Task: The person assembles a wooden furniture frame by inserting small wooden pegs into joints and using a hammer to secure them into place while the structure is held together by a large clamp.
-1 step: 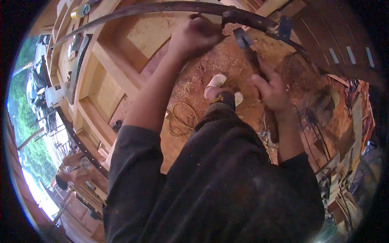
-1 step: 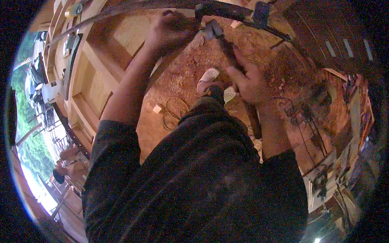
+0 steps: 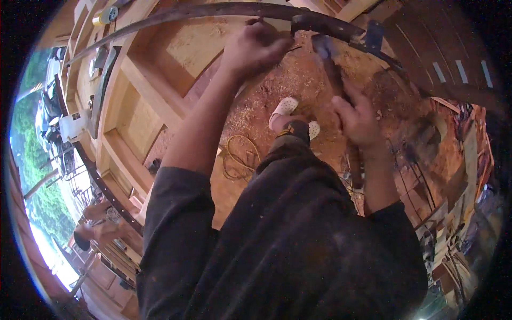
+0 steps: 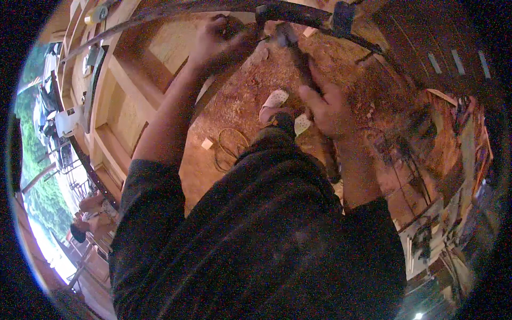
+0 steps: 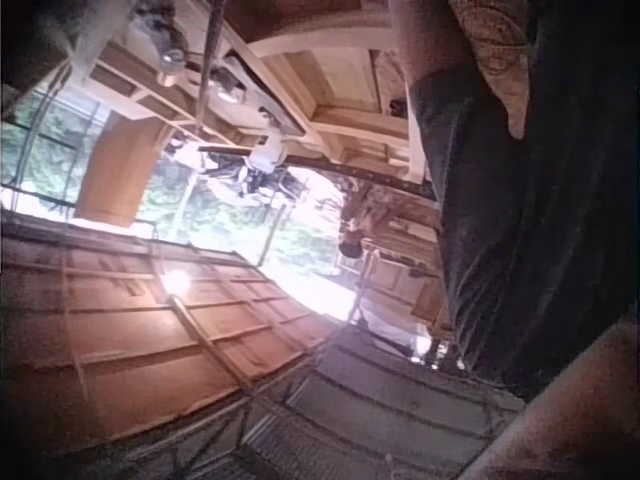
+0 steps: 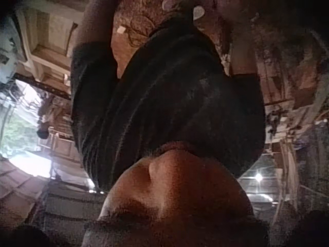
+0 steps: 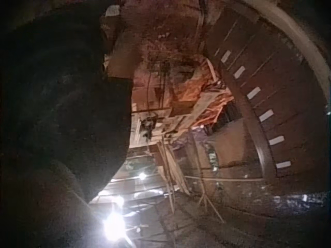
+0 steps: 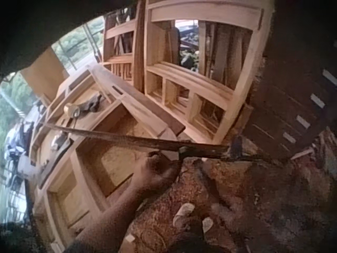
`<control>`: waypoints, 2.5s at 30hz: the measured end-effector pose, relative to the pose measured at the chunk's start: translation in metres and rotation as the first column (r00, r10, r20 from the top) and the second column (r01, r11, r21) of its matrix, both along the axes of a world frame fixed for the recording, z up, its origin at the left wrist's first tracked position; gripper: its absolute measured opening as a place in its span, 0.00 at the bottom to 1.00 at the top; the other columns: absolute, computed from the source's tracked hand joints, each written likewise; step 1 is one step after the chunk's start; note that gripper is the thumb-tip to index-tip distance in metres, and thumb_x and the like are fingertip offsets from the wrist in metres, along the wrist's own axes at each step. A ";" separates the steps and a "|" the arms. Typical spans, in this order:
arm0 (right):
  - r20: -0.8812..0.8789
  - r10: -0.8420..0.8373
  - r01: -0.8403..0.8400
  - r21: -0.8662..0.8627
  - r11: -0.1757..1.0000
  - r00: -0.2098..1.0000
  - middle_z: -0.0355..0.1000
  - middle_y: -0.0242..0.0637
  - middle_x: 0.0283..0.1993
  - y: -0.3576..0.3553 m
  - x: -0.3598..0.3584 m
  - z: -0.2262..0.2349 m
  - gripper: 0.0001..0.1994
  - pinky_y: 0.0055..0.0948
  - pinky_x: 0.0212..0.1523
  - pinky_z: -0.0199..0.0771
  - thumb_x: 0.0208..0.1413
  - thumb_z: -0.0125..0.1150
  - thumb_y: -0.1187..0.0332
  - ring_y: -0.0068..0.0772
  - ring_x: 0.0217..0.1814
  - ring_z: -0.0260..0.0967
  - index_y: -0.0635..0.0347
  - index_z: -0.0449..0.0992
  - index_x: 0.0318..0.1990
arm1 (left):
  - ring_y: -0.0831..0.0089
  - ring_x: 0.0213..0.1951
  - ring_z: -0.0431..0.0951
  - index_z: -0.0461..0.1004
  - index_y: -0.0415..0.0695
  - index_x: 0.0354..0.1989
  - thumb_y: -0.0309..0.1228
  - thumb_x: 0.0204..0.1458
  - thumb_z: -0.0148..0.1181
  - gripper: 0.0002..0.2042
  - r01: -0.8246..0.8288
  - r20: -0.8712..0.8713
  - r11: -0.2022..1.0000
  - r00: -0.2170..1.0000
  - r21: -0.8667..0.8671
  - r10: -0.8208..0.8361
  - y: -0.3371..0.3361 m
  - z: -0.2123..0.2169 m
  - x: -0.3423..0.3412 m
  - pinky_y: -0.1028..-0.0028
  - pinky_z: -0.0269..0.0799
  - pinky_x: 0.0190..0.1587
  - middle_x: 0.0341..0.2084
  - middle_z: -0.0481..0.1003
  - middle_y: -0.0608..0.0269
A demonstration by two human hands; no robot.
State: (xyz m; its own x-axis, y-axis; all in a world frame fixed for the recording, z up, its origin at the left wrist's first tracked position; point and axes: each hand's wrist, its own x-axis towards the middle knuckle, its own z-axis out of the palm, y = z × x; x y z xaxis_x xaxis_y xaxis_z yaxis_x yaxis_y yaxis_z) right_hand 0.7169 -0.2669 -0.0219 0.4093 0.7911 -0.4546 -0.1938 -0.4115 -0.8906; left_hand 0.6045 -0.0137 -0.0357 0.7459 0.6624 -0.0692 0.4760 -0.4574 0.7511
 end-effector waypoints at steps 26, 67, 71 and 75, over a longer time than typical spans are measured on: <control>0.012 -0.075 0.075 -0.002 0.997 0.997 0.68 0.24 0.29 0.004 -0.006 0.005 0.27 0.19 0.24 0.64 0.61 0.53 0.69 0.15 0.23 0.59 0.58 0.58 0.68 | 0.76 0.29 0.71 0.76 0.42 0.38 0.46 0.46 0.66 0.20 -0.066 -0.054 0.963 0.997 -0.260 0.054 0.045 -0.005 -0.009 0.72 0.67 0.31 0.26 0.72 0.67; 0.197 -0.038 0.057 -0.093 0.994 0.980 0.67 0.27 0.30 0.001 -0.004 -0.007 0.28 0.19 0.23 0.65 0.61 0.52 0.71 0.16 0.22 0.62 0.55 0.57 0.69 | 0.69 0.36 0.76 0.74 0.43 0.44 0.41 0.58 0.55 0.14 0.240 -0.068 0.963 0.966 -0.120 -0.250 0.000 0.031 -0.013 0.70 0.71 0.42 0.29 0.75 0.55; 0.511 0.065 -0.186 0.190 0.964 0.857 0.72 0.34 0.42 0.005 0.001 -0.008 0.28 0.22 0.39 0.71 0.60 0.52 0.71 0.21 0.38 0.70 0.61 0.57 0.68 | 0.69 0.36 0.76 0.73 0.44 0.44 0.41 0.58 0.55 0.14 0.234 -0.050 0.967 0.970 -0.099 -0.239 -0.002 0.033 -0.008 0.70 0.71 0.42 0.28 0.75 0.54; 0.201 0.101 -0.104 0.001 0.995 0.974 0.70 0.41 0.58 -0.002 0.006 0.000 0.28 0.28 0.61 0.61 0.61 0.55 0.65 0.30 0.59 0.65 0.63 0.58 0.67 | 0.68 0.36 0.76 0.73 0.44 0.44 0.40 0.59 0.55 0.13 0.218 -0.016 0.974 0.976 -0.053 -0.219 -0.004 0.037 -0.001 0.69 0.71 0.41 0.28 0.75 0.54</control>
State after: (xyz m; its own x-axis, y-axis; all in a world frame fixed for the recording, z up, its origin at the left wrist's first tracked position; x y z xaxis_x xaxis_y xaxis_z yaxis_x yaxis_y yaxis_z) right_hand 0.7225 -0.2686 -0.0216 0.4077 0.8383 -0.3619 0.0321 -0.4092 -0.9119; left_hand 0.6040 -0.0180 0.0010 0.8704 0.4786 -0.1158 0.3846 -0.5140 0.7668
